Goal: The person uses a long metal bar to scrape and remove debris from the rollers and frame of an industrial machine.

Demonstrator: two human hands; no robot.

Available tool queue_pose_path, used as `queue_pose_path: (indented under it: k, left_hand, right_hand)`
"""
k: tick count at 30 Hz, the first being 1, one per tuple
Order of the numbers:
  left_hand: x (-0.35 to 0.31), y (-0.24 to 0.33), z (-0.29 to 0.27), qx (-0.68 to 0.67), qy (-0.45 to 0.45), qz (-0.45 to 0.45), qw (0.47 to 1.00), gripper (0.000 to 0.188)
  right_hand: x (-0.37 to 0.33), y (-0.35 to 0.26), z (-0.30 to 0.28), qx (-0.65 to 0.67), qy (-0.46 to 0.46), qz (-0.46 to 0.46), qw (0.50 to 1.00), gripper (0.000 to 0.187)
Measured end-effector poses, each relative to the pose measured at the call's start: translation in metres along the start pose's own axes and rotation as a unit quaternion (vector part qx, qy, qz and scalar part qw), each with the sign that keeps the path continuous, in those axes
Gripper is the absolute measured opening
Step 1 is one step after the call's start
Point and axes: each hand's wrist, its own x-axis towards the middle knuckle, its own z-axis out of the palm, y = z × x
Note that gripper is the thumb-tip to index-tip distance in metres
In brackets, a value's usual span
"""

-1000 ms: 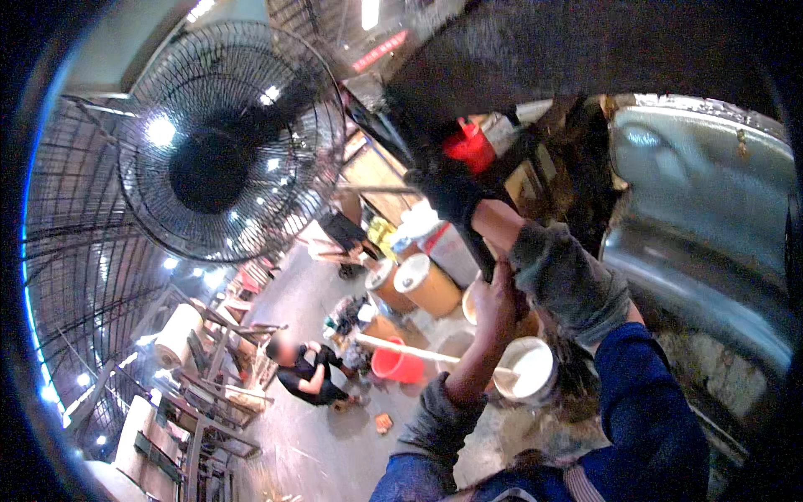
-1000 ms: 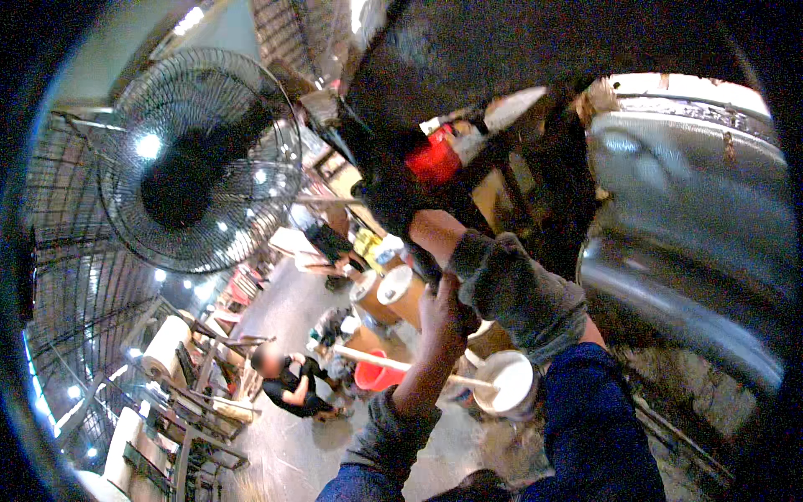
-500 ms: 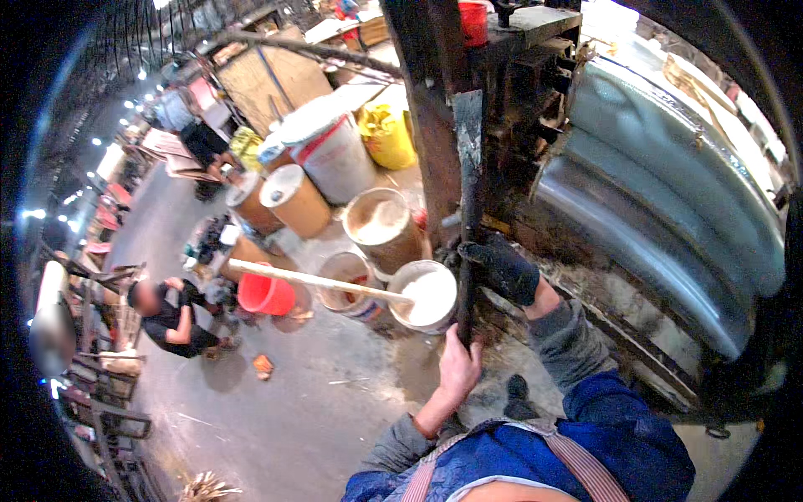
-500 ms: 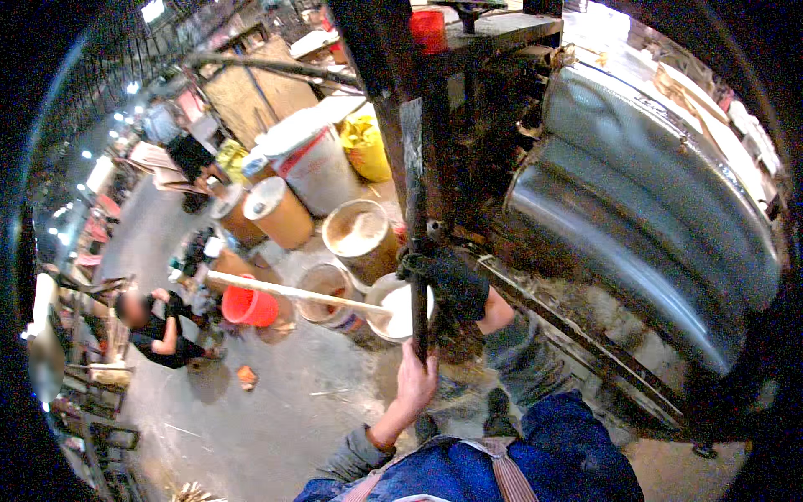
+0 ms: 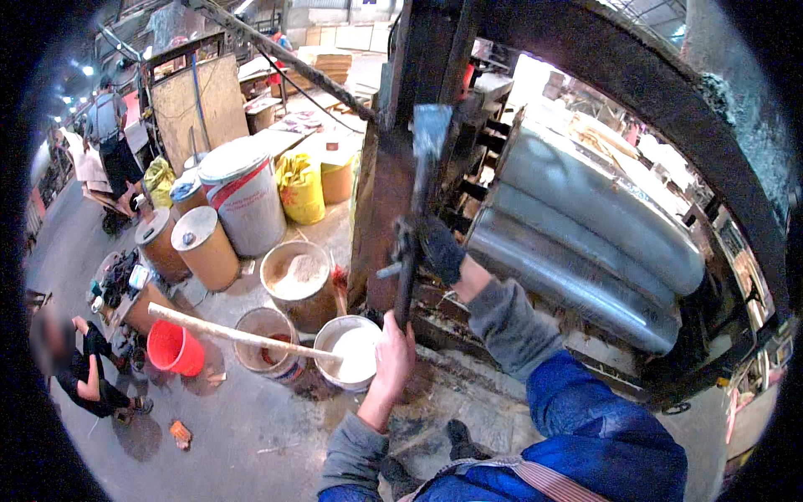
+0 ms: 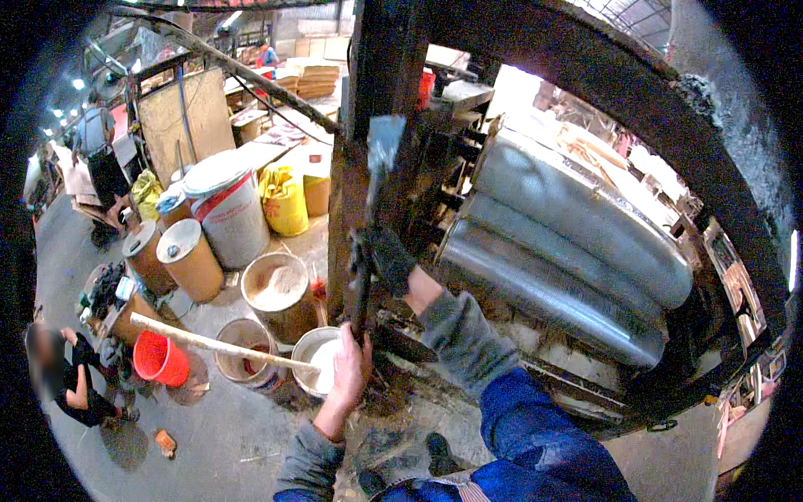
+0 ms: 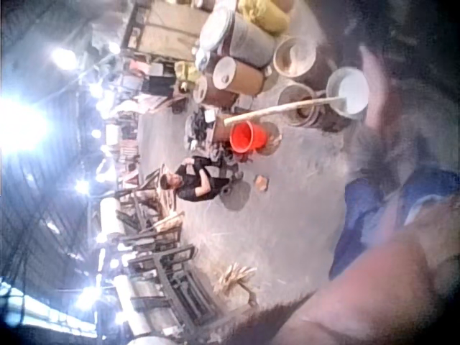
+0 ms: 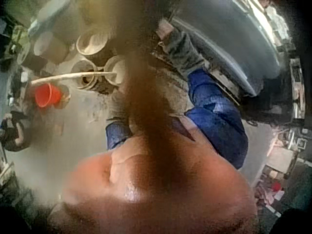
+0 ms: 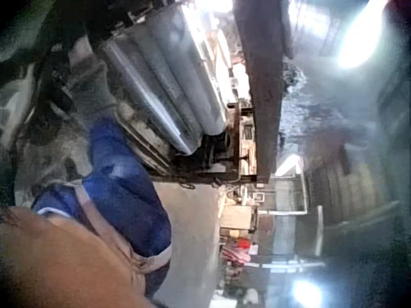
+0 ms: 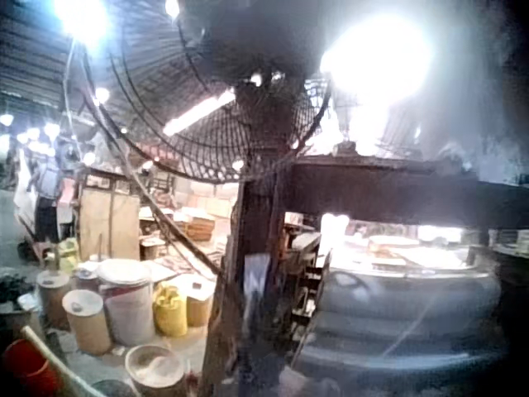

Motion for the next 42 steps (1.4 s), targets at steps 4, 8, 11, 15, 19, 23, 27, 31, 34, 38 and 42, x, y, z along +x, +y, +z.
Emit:
queue_pose_path:
  k: [4,8,11,15,19,23,27,31,34,38,42]
  left_hand:
    - [0.057,0.037,-0.032,-0.006,0.06,0.059,0.996,0.027]
    - [0.033,0.023,-0.033,0.016,0.044,0.046,0.998,0.032]
    - [0.0,0.001,-0.031,0.043,0.019,0.062,0.997,0.04]
    - [0.016,0.013,-0.047,0.068,0.035,0.112,0.991,0.044]
    - [0.019,0.017,-0.039,0.069,0.051,0.071,0.994,0.043]
    - [0.011,0.01,-0.036,0.07,0.043,0.102,0.991,0.043]
    - [0.073,0.044,-0.064,0.085,0.103,0.161,0.978,0.04]
    - [0.082,0.066,-0.078,0.077,0.138,0.196,0.968,0.039]
    - [0.051,0.043,-0.067,0.08,0.063,0.15,0.983,0.036]
    - [0.082,0.094,-0.09,0.085,0.11,0.187,0.973,0.034]
    - [0.091,0.09,-0.103,0.086,0.121,0.191,0.97,0.028]
  right_hand:
    - [0.044,-0.062,0.052,-0.077,0.098,-0.129,0.984,0.013]
    - [0.029,-0.036,0.042,-0.049,0.077,-0.097,0.991,0.012]
    - [-0.019,-0.007,0.042,0.008,0.105,-0.052,0.993,0.017]
    - [-0.01,-0.032,0.046,0.019,0.073,-0.053,0.996,0.017]
    - [-0.004,-0.033,0.063,-0.036,0.097,-0.084,0.991,0.018]
    - [-0.002,-0.023,0.048,-0.036,0.143,-0.081,0.986,0.017]
    - [0.037,-0.08,0.07,-0.07,0.048,-0.171,0.982,0.02]
    - [0.042,-0.105,0.088,-0.074,0.022,-0.211,0.975,0.021]
    - [0.016,-0.077,0.069,-0.075,0.089,-0.154,0.981,0.021]
    - [0.033,-0.125,0.079,-0.068,0.084,-0.202,0.973,0.021]
    - [0.02,-0.131,0.117,-0.055,0.052,-0.218,0.973,0.022]
